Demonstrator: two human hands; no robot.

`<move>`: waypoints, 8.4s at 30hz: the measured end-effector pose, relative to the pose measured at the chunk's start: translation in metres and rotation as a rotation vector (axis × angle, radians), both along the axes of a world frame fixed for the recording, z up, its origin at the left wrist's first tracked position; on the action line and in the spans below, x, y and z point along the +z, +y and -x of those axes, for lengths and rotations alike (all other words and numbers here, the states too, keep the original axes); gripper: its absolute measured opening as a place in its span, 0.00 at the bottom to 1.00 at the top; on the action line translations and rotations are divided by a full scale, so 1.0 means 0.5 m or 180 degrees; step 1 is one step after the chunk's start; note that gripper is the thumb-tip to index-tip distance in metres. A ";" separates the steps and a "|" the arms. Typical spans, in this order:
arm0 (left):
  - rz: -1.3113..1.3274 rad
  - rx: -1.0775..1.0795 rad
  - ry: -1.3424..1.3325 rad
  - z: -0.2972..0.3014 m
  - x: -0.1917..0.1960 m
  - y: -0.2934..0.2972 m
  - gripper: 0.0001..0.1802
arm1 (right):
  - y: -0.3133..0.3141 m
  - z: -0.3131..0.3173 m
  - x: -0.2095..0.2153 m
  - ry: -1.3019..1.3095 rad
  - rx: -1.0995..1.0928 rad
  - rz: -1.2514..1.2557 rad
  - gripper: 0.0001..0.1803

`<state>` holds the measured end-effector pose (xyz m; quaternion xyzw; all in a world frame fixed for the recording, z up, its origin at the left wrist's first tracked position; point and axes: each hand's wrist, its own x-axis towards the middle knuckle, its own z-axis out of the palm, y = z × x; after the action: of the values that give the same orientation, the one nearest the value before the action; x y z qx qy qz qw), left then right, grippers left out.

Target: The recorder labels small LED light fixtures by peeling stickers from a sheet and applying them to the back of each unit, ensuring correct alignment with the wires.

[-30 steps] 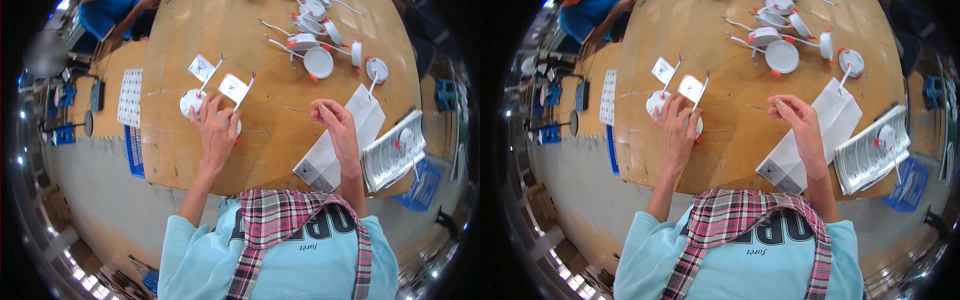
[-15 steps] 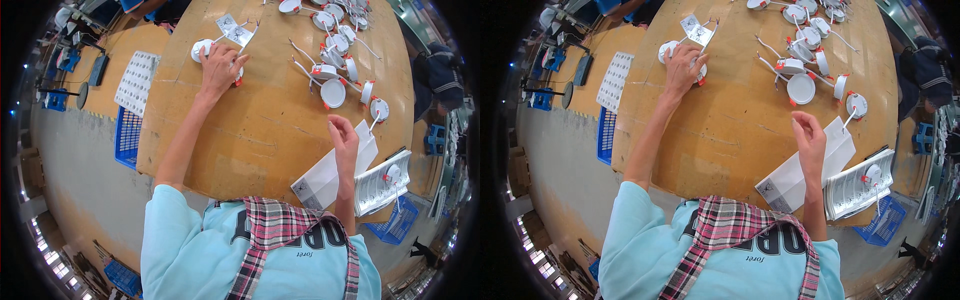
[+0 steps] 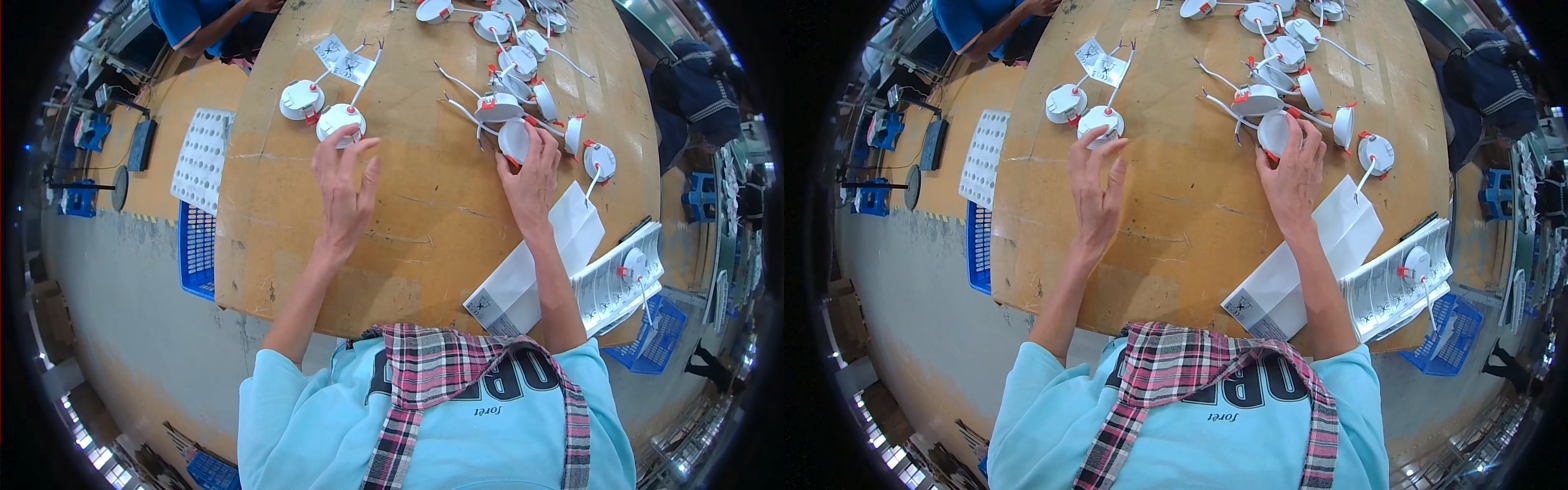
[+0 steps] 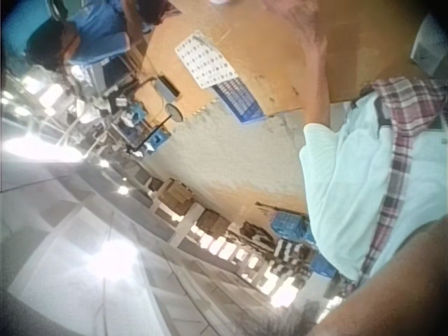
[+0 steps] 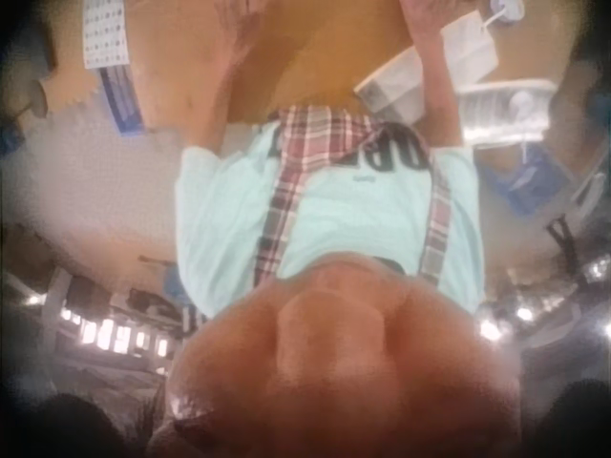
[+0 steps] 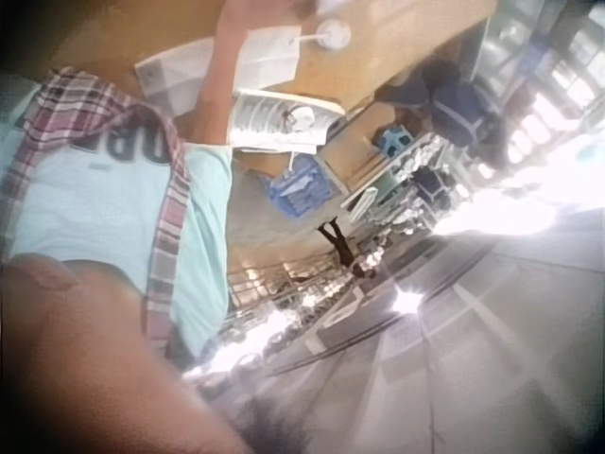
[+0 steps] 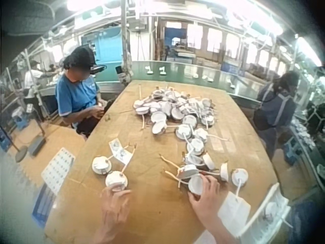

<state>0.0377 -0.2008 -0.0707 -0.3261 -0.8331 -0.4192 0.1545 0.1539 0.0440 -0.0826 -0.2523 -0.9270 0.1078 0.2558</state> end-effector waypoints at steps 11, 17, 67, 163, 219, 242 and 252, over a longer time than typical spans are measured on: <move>-0.0198 -0.1349 -0.1410 -0.103 0.010 0.096 0.24 | -0.019 -0.089 0.076 0.0510 0.0253 0.4162 0.25; -0.0150 -0.1777 -0.1776 -0.144 0.031 0.133 0.42 | -0.095 -0.141 0.035 0.0912 0.0913 0.6098 0.25; 0.0572 -0.1974 -0.4406 -0.261 -0.001 0.062 0.12 | -0.097 -0.302 0.055 0.0945 0.0994 0.1599 0.08; 0.0627 -0.2323 -0.3962 -0.257 0.005 0.091 0.14 | -0.132 -0.338 0.051 -0.0247 0.1694 0.1561 0.08; -0.0373 -0.1063 -0.3044 -0.078 -0.020 0.076 0.16 | -0.002 -0.128 0.137 -0.0465 0.0757 0.3894 0.15; -0.0859 -0.1135 -0.3900 -0.033 0.030 0.069 0.21 | -0.078 -0.023 0.109 -0.0087 0.0973 0.3402 0.19; -0.1183 -0.1029 -0.4013 -0.015 -0.018 0.084 0.10 | -0.073 -0.020 0.083 -0.0112 0.0861 0.3355 0.22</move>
<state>0.0451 -0.1590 -0.0798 -0.1077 -0.6188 -0.6833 -0.3722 0.1640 0.0073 -0.0411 -0.2266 -0.7757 0.5856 0.0629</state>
